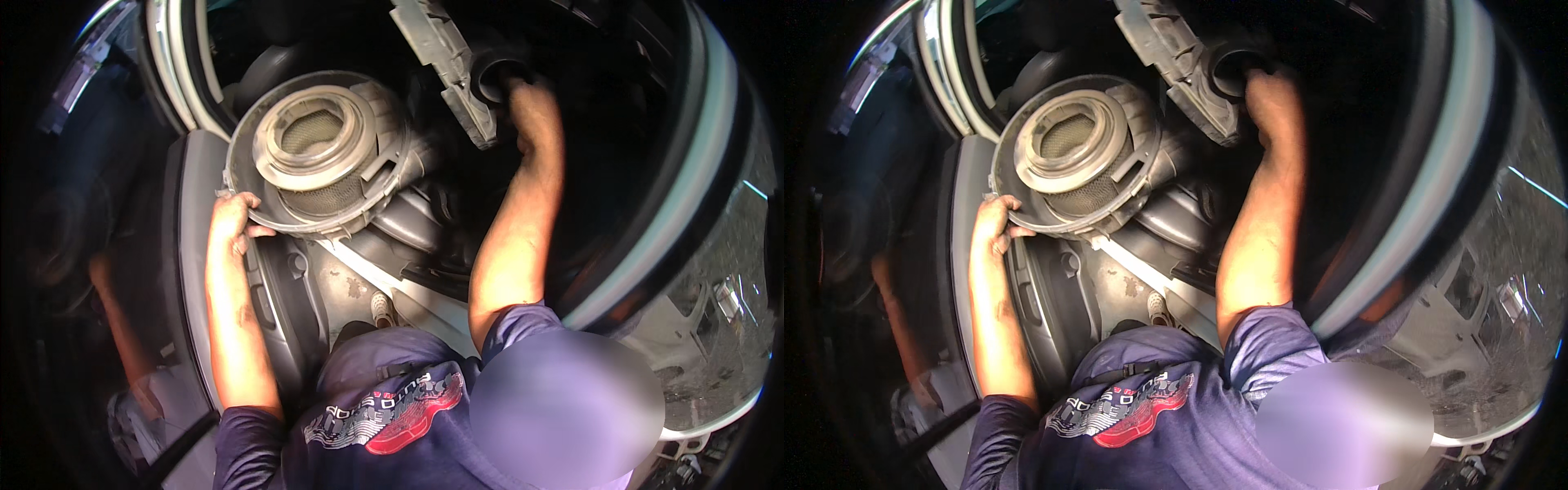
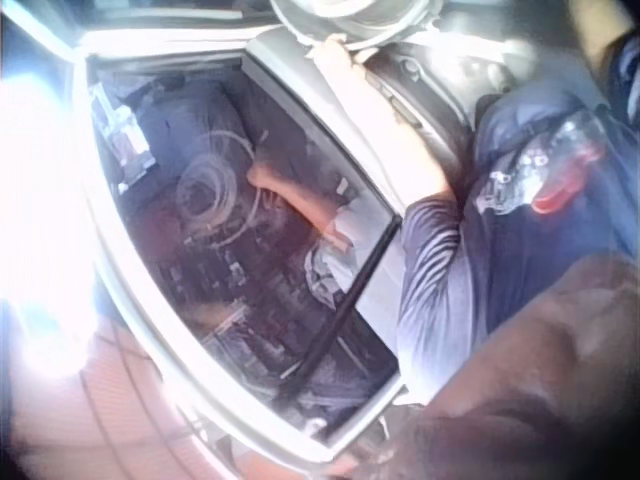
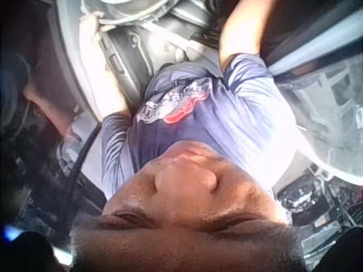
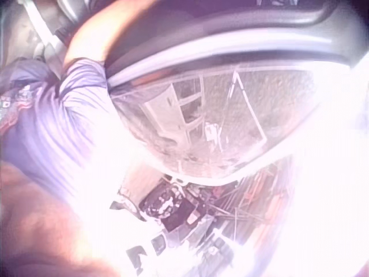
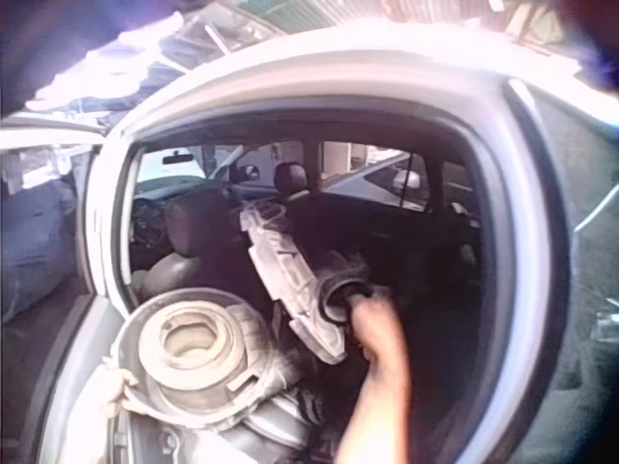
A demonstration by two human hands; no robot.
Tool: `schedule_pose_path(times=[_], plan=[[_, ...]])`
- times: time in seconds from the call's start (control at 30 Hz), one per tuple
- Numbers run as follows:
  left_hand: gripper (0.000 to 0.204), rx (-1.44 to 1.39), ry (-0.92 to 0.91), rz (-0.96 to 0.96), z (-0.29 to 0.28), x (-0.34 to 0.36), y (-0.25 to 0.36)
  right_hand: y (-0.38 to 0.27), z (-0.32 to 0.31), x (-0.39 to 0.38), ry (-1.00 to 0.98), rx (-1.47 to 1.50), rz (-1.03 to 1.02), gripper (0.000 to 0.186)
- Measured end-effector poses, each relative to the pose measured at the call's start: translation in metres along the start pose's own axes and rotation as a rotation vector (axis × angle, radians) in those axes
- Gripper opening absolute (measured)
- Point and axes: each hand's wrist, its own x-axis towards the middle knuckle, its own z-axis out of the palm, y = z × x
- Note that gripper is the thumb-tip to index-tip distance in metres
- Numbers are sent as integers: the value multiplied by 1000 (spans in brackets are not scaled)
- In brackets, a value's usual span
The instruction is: The person picks up components from a car seat, sits on the floor to disassemble an air filter housing and blower motor assembly, and uses a torch to heat a plastic part.
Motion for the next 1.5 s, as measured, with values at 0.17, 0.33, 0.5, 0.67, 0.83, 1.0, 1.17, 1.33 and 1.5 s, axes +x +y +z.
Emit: schedule_pose_path(times=[0.17, 0.33, 0.5, 0.67, 0.83, 1.0, 1.17, 1.33, 1.5], plan=[[27, 234, 92, -29, -17, -65, -14, -46, -19, -66, -99, 186, -244, 36], [38, 484, 2, 48, -18, -101, -41, -66, -44, -164, -160, 218, -135, 33], [40, 875, -61, 171, -2, -140, -70, -38, -89, -249, -244, 315, -58, 28], [42, 1076, -161, 260, -15, -180, -130, -5, -148, -344, -322, 296, 59, 23], [38, 1318, -212, 160, -10, -253, -187, 38, -210, -414, -411, 124, 166, 28], [33, 1256, -245, 58, -15, -337, -267, 64, -282, -477, -447, -50, 221, 28], [36, 1243, -220, 17, -36, -417, -409, 81, -354, -541, -613, -105, 379, 23], [46, 1155, -205, -156, -41, -499, -512, 156, -423, -602, -705, -221, 414, 20], [41, 1061, -58, -470, -39, -547, -564, 241, -472, -625, -792, -467, 359, 23]])
